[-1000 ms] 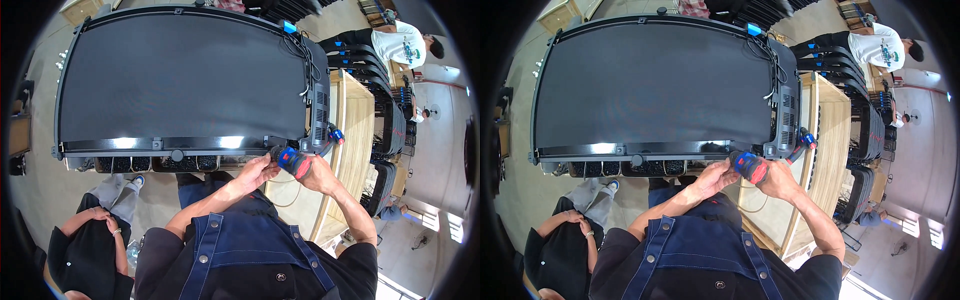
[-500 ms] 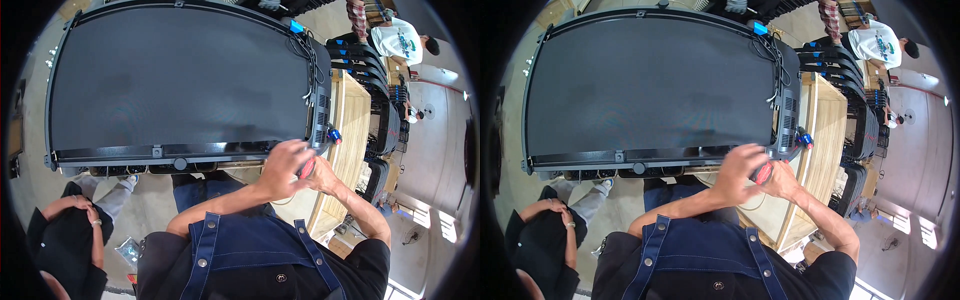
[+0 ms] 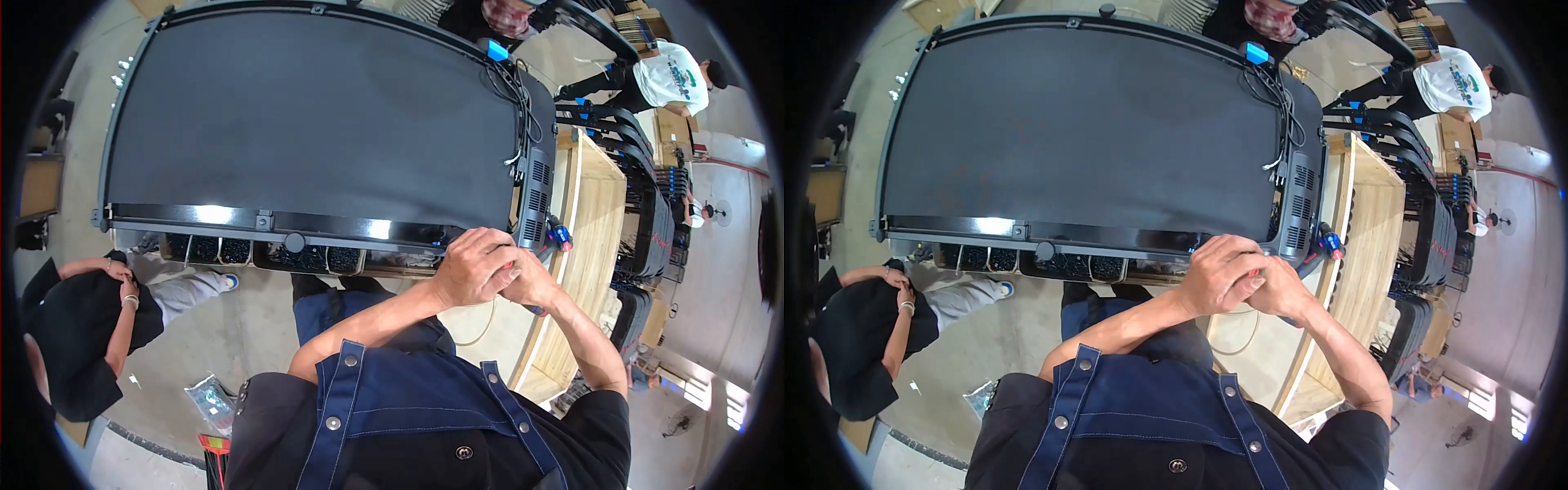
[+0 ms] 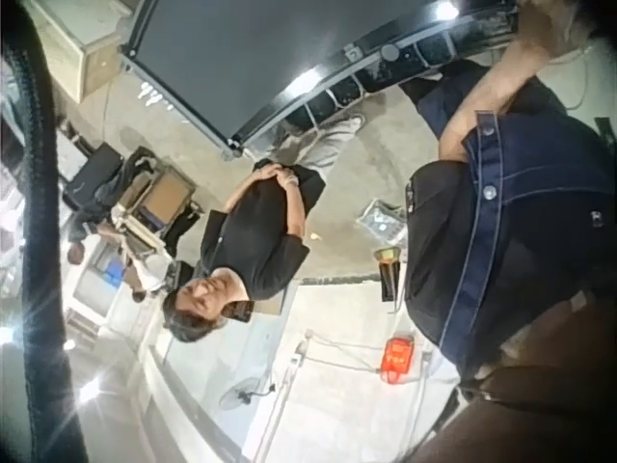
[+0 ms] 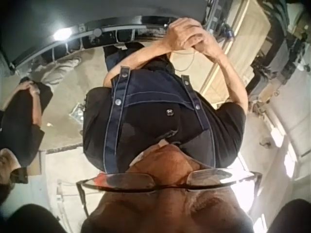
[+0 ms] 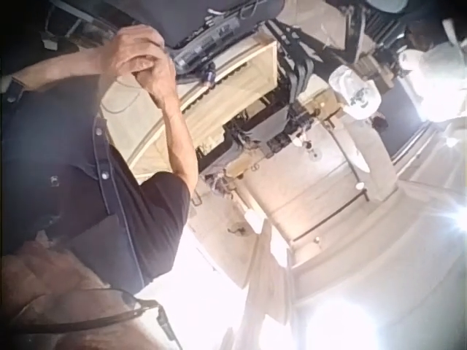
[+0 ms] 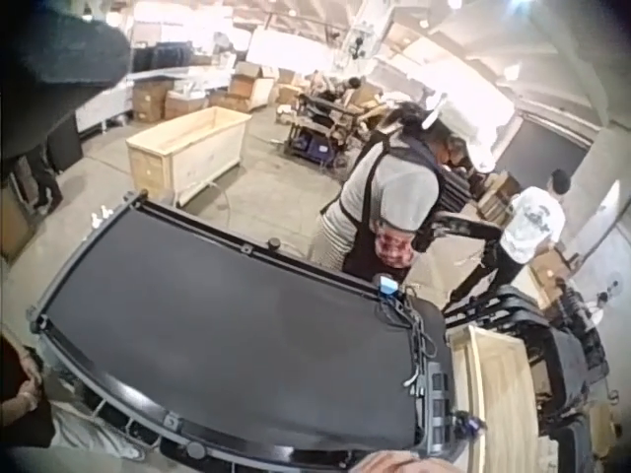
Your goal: Assemble parts of a treadmill using power tools in a factory.
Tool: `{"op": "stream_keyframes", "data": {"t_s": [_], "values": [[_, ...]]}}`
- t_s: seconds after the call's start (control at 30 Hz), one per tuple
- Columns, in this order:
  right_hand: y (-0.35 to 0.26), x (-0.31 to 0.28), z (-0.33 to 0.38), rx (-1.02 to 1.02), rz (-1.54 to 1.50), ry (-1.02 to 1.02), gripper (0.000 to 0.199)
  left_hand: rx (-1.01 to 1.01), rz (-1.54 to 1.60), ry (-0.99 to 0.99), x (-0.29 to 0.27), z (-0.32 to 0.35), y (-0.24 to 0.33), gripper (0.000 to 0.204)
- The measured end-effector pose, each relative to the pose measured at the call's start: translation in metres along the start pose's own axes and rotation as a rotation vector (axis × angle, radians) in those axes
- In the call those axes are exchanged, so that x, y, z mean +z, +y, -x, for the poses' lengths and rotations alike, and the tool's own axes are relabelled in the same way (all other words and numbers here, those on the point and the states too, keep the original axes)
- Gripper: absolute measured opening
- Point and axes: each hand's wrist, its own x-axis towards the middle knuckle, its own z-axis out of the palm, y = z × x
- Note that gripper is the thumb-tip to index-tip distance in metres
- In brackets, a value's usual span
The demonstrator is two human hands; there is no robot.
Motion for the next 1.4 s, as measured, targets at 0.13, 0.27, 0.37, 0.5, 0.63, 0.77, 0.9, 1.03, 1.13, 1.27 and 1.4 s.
{"op": "stream_keyframes", "data": {"t_s": [0.13,0.27,0.37,0.5,0.63,0.77,0.9,1.03,1.13,1.27,1.4], "values": [[-0.018,-0.014,0.020,-0.022,0.137,0.051,0.034,-0.028,-0.192,-0.233,-0.060,-0.008,0.027,0.048],[-0.033,-0.006,0.047,-0.150,0.052,-0.096,0.062,-0.143,-0.685,-0.024,-0.165,0.027,0.021,0.023],[-0.043,0.026,0.050,-0.180,-0.204,-0.267,0.054,-0.216,-0.991,0.021,-0.246,0.044,0.027,0.017],[-0.023,0.134,0.005,0.140,-0.270,-0.529,0.057,-0.271,-1.050,-0.220,-0.299,0.060,0.013,0.025],[0.031,0.282,-0.064,0.273,-0.122,-0.086,0.076,-0.299,-1.013,-0.289,-0.302,0.055,0.010,0.031],[0.000,0.309,-0.099,0.607,-0.300,-0.033,0.083,-0.240,-0.957,-0.422,-0.311,0.052,0.021,0.045],[0.032,0.421,-0.148,0.821,-0.293,0.258,0.068,-0.127,-0.912,-0.544,-0.310,0.046,0.026,0.057],[-0.030,0.394,-0.141,0.788,-0.410,0.107,0.058,-0.075,-1.086,-0.572,-0.338,0.066,0.013,0.068],[-0.070,0.370,-0.161,0.612,-0.346,0.219,0.043,-0.033,-1.266,-0.572,-0.345,0.069,0.007,0.063],[0.026,0.402,-0.238,0.047,-2.093,-0.034,0.038,0.242,-1.191,-0.529,-0.302,0.041,-0.009,0.046],[-0.093,0.297,-0.281,-0.015,-2.253,-0.374,0.053,0.132,-1.288,-0.582,-0.337,0.044,-0.001,0.042]]}}
